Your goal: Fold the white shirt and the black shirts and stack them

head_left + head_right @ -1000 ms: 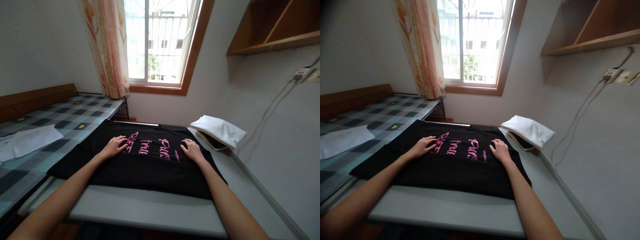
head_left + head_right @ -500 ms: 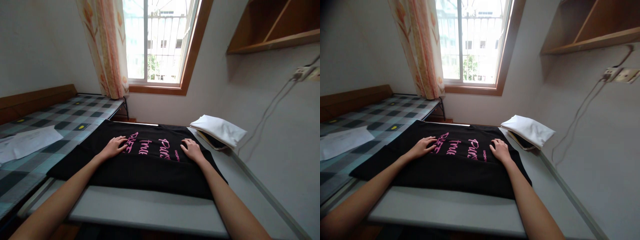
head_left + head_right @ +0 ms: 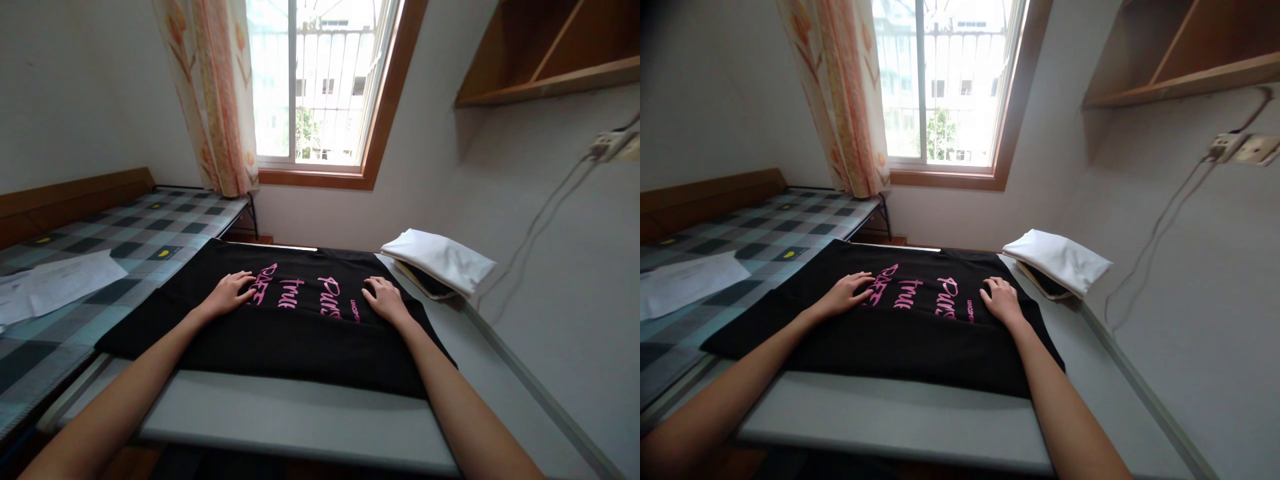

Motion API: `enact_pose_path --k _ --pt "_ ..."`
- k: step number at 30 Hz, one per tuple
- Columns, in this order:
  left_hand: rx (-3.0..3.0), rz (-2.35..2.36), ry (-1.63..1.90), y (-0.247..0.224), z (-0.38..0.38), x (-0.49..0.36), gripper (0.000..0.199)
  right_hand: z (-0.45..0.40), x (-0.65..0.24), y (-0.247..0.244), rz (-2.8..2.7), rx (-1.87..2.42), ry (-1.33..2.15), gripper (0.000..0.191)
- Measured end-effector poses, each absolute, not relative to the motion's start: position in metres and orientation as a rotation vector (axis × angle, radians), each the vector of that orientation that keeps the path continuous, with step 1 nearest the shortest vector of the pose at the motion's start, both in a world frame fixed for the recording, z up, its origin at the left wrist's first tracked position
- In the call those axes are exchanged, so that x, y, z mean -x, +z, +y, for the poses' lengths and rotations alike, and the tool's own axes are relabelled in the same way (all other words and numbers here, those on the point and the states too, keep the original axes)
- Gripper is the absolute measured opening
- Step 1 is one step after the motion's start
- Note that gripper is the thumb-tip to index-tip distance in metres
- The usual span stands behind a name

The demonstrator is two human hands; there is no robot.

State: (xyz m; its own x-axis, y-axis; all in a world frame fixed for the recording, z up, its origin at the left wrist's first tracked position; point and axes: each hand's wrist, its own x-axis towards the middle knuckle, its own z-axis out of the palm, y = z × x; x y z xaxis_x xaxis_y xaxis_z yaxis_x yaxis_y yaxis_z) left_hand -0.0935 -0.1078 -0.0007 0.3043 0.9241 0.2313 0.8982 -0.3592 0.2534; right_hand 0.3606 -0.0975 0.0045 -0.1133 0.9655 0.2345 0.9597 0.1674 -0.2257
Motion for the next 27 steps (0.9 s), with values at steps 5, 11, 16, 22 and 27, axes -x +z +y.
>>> enact_pose_path --k 5,11,16,22,27 --pt "-2.478 1.73 0.503 0.002 -0.11 0.092 0.052 -0.097 -0.361 0.005 -2.139 1.836 0.026 0.036" --pt "-2.489 1.734 0.496 0.007 -0.112 0.089 0.049 -0.099 -0.359 0.013 -2.197 1.891 0.04 0.038" --pt "-2.505 1.749 0.473 0.006 -0.111 0.089 0.049 -0.092 -0.351 0.033 -2.299 2.007 0.028 0.04" --pt "-2.485 1.761 0.495 0.006 -0.111 0.089 0.048 -0.043 -0.335 0.056 -2.35 2.016 -0.036 0.041" --pt "-2.459 1.763 0.526 0.007 -0.11 0.088 0.045 0.009 -0.334 0.052 -2.316 2.06 0.033 0.053"
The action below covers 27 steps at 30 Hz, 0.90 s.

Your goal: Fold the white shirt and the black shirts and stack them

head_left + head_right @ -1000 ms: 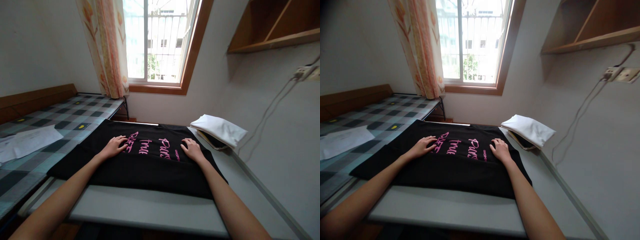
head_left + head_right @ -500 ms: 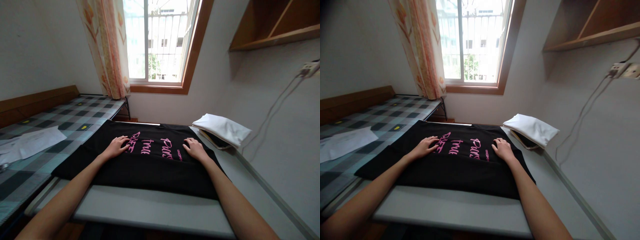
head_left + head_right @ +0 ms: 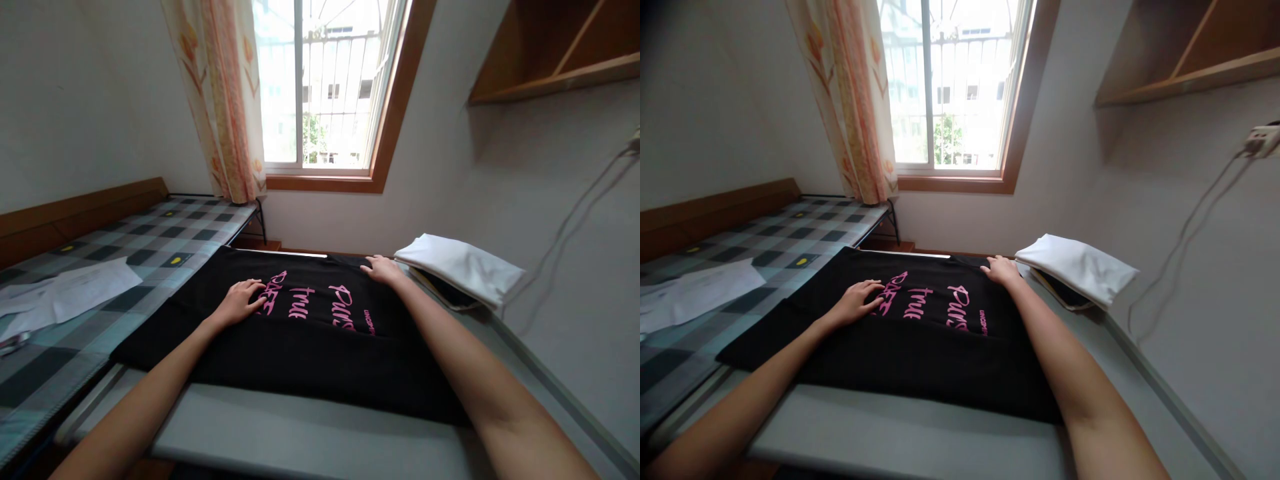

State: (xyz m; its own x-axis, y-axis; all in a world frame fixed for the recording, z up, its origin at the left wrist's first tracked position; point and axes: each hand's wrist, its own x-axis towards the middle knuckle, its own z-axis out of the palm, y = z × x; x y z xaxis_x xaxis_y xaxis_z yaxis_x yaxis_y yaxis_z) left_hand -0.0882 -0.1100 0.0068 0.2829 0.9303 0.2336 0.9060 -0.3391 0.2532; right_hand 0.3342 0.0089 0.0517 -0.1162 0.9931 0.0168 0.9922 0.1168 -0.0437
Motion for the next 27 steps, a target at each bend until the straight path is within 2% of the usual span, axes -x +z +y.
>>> enact_pose_path --k 13,20,27 --pt "-2.423 1.813 0.525 0.008 -0.109 0.085 0.041 0.032 -0.341 0.024 -2.128 2.128 -0.071 0.06" --pt "-2.402 1.814 0.549 0.011 -0.11 0.082 0.044 0.047 -0.344 0.015 -1.9 2.318 0.099 0.072" --pt "-2.418 1.823 0.511 0.008 -0.109 0.083 0.042 0.057 -0.336 0.022 -1.769 2.421 0.08 0.058"
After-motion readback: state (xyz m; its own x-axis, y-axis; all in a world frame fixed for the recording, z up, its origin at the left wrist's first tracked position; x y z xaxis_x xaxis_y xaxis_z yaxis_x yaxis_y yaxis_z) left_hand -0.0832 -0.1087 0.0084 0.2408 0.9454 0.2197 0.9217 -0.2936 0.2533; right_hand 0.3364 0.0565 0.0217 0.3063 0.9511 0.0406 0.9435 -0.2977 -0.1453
